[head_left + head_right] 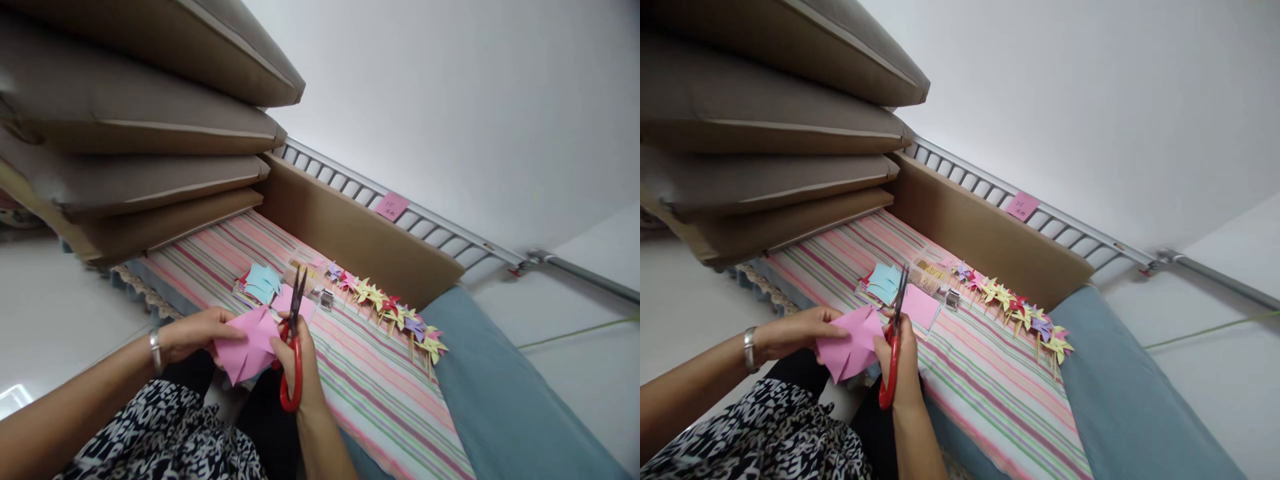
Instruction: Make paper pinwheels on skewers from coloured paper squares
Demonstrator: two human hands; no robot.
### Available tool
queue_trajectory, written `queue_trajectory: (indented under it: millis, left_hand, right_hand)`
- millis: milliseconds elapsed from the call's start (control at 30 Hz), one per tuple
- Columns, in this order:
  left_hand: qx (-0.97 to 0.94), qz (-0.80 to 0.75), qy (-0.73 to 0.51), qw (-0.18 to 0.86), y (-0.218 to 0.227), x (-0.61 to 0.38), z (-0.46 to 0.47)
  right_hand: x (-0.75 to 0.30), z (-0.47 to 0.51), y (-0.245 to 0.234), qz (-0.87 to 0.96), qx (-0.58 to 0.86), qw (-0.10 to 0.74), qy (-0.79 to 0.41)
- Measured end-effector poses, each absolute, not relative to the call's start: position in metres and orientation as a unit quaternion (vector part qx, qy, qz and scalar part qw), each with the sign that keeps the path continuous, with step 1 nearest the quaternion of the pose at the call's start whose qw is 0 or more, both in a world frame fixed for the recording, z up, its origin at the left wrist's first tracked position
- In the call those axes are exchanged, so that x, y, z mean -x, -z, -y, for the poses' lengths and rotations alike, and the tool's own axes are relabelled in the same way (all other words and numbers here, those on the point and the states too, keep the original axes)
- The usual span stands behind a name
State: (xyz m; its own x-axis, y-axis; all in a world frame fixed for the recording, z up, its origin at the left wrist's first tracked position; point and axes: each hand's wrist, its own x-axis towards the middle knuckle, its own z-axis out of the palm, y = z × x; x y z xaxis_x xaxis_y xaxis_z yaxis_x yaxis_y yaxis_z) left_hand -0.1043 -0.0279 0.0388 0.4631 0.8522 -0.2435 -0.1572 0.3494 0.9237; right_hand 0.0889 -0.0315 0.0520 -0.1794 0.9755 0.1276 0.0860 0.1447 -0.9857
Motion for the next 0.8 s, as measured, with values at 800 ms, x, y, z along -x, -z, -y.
queue_trajectory:
  millis: [800]
  left_hand:
    - [-0.324,-0.436,-0.497,0.677,-0.017,0.112,0.028]
  right_hand:
    - [-0.137,0.091,-0.020,0.671,0.501,0.196,-0.510]
